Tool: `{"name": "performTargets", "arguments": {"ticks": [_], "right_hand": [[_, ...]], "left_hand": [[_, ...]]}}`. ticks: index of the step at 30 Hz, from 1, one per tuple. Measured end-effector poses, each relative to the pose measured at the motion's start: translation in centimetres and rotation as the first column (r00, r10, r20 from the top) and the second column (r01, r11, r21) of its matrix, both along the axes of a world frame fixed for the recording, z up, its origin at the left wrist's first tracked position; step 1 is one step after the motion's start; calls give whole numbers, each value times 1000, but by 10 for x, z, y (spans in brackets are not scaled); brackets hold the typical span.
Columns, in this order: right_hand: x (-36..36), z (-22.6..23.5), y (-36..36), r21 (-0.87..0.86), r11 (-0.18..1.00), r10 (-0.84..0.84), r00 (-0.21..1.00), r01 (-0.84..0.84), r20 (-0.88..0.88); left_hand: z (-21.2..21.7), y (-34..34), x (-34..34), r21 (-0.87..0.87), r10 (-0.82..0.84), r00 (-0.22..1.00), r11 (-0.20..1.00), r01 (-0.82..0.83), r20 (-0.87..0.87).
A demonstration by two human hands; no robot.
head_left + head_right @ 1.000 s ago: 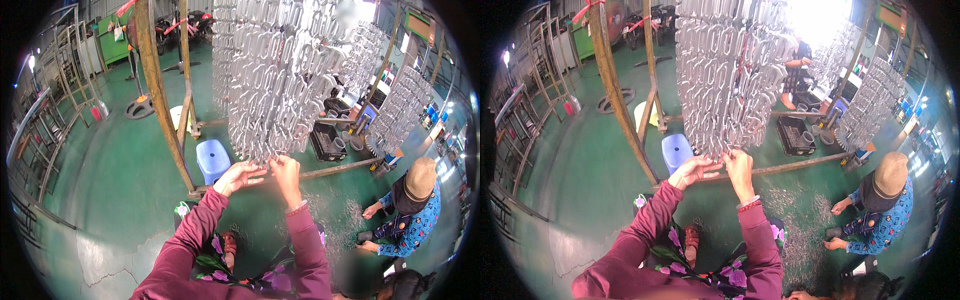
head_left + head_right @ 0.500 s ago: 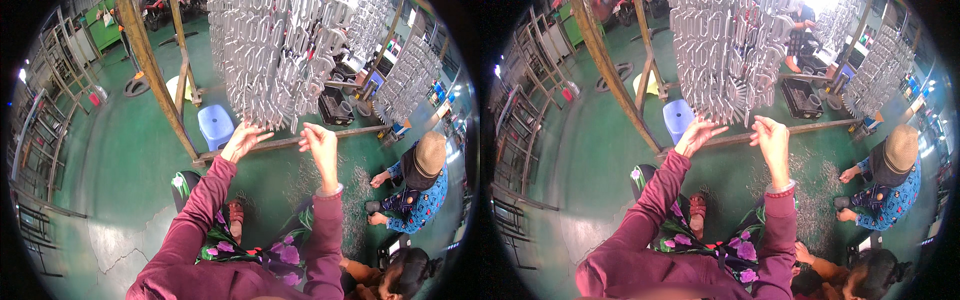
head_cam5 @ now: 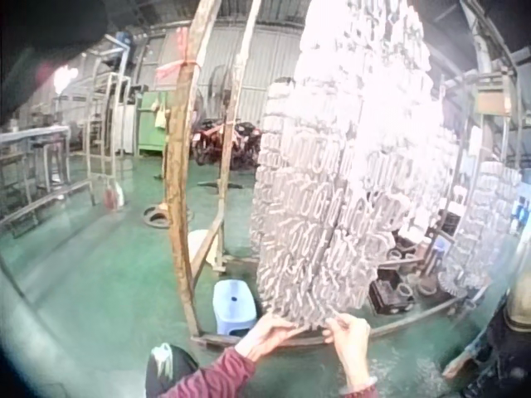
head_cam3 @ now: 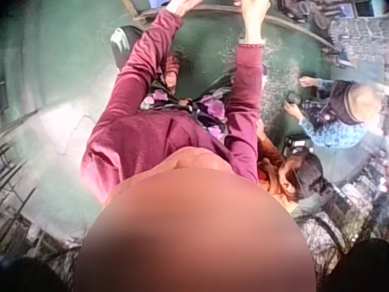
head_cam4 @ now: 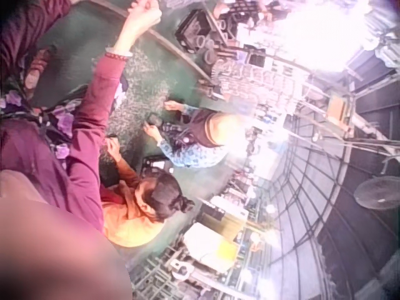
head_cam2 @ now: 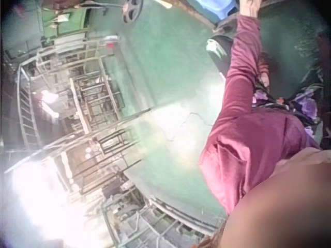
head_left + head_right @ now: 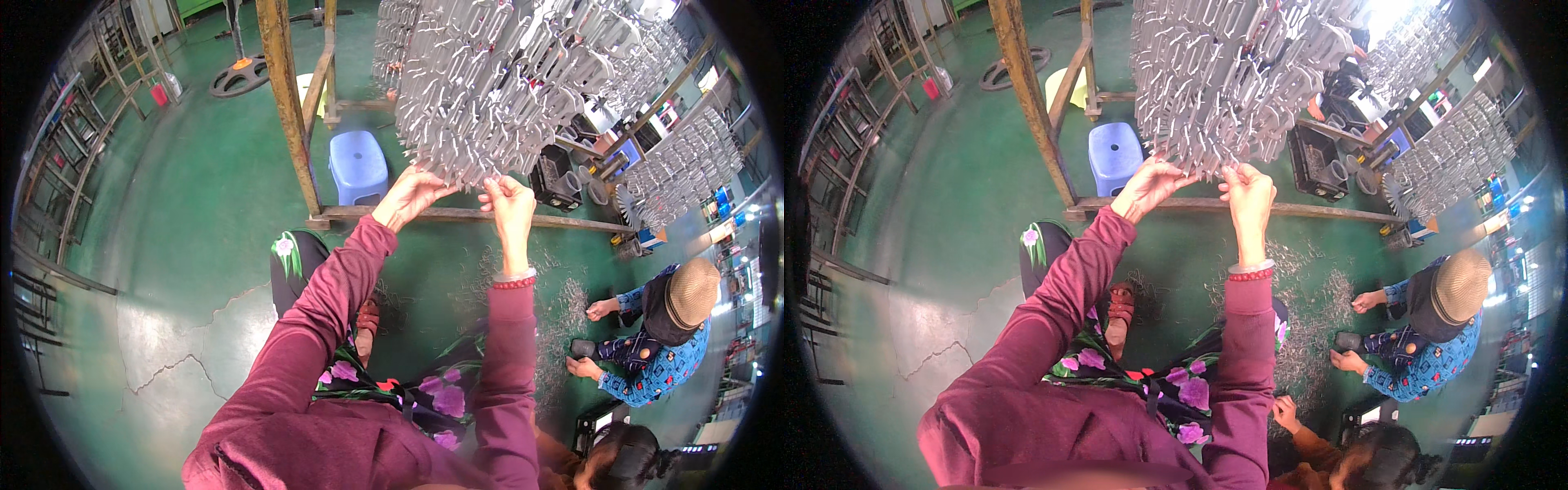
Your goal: The person sits on the floor and repeatedly picks up small metal hooks from a pile, then attaches them to a hanging rack of silver decorative items. The person works by hand, handling one hook at a time and securing it to the rack.
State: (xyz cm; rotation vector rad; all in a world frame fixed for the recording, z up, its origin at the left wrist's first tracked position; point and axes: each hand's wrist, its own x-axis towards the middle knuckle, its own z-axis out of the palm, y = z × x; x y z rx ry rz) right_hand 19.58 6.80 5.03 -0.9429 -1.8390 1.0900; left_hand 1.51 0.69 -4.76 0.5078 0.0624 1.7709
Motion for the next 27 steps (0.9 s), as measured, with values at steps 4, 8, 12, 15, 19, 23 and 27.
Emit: {"name": "performTargets", "arguments": {"ticks": [4,8,12,15,19,23,27], "right_hand": [[2,-3,6,-75,997,14,993,-23,-115],[-5,-9,0,-55,996,62,993,-68,-96],[-10,-11,-7,-32,998,50,991,-54,-123],[-12,-12,-13,87,995,-36,998,40,-52],[-16,-19,-19,330,939,-110,994,102,6],[-16,-19,-27,491,863,-140,990,121,2],[-12,-15,-29,531,836,-174,985,142,10]], "left_hand": [[47,-16,18,-204,70,994,975,-85,-79],[25,-15,-5,-124,6,996,992,-18,-94],[9,-1,-20,-75,-47,990,996,38,-132],[12,4,-18,-122,-54,993,992,41,-109],[22,1,-20,-109,-61,991,993,48,-116],[14,5,-31,-110,-108,978,990,89,-177],[15,7,-24,-124,-114,986,987,99,-121]]}}
